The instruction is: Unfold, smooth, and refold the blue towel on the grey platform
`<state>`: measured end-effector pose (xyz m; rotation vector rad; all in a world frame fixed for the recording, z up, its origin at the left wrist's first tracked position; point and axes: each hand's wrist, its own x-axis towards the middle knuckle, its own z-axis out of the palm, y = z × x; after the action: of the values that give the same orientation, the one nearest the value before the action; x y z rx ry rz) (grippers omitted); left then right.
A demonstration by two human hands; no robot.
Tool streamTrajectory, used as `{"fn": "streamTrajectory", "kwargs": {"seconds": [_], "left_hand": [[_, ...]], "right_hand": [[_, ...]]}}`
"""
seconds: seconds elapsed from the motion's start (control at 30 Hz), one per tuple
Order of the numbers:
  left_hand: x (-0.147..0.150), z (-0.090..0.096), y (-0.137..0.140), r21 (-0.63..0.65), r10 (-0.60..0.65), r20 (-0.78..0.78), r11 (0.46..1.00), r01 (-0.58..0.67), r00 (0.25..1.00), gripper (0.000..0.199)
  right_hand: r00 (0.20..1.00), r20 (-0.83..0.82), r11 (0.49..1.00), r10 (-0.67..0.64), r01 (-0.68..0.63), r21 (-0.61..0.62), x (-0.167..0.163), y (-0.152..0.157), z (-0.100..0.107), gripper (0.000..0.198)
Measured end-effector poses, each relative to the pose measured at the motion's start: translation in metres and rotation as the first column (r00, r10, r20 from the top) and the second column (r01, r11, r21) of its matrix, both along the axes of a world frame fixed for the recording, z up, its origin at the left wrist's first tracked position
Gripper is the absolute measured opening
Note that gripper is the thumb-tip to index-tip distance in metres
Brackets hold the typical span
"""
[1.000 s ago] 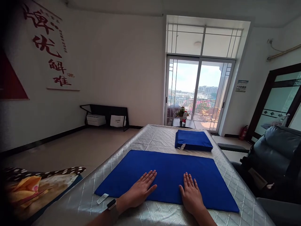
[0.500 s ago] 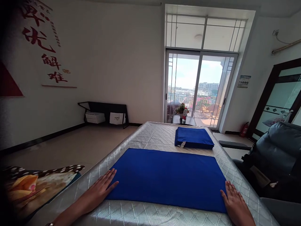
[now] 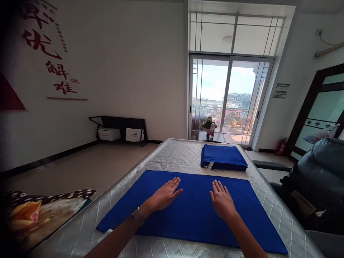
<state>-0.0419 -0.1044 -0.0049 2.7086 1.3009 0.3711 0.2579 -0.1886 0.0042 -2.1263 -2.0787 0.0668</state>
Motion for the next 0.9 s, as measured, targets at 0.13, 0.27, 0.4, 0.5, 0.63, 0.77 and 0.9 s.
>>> {"fn": "streamTrajectory", "kwargs": {"seconds": [0.13,0.27,0.4,0.5,0.63,0.77,0.9], "left_hand": [[0.069,-0.011,0.010,0.035,-0.090,0.044,0.995,0.089,0.995,0.074],[0.071,-0.032,0.018,0.021,-0.076,0.033,0.997,0.076,0.997,0.077],[0.059,-0.035,0.022,-0.008,-0.054,0.015,0.999,0.054,0.998,0.080],[0.057,-0.032,0.024,-0.030,-0.027,0.010,0.999,0.027,1.000,0.081],[0.047,-0.030,0.032,-0.063,0.029,-0.015,0.998,-0.030,0.999,0.082],[-0.001,-0.030,0.051,-0.080,0.200,-0.083,0.975,-0.207,0.976,0.083],[-0.088,-0.041,0.072,-0.039,0.335,-0.120,0.939,-0.341,0.935,0.082]], "right_hand": [[0.993,-0.036,0.992,0.110,-0.112,-0.058,-0.062,0.040,-0.001,0.066],[0.990,-0.057,0.987,0.128,-0.132,-0.089,-0.063,0.053,-0.022,0.069],[0.992,-0.067,0.989,0.106,-0.112,-0.100,-0.046,0.054,-0.030,0.074],[0.997,-0.056,0.993,0.047,-0.053,-0.109,-0.034,0.055,-0.028,0.075],[0.998,-0.036,0.989,-0.059,0.053,-0.138,-0.015,0.054,-0.026,0.074],[0.988,-0.020,0.979,-0.153,0.149,-0.136,0.022,0.042,-0.027,0.073],[0.973,0.012,0.973,-0.229,0.229,0.012,0.081,0.013,-0.027,0.062]]}}
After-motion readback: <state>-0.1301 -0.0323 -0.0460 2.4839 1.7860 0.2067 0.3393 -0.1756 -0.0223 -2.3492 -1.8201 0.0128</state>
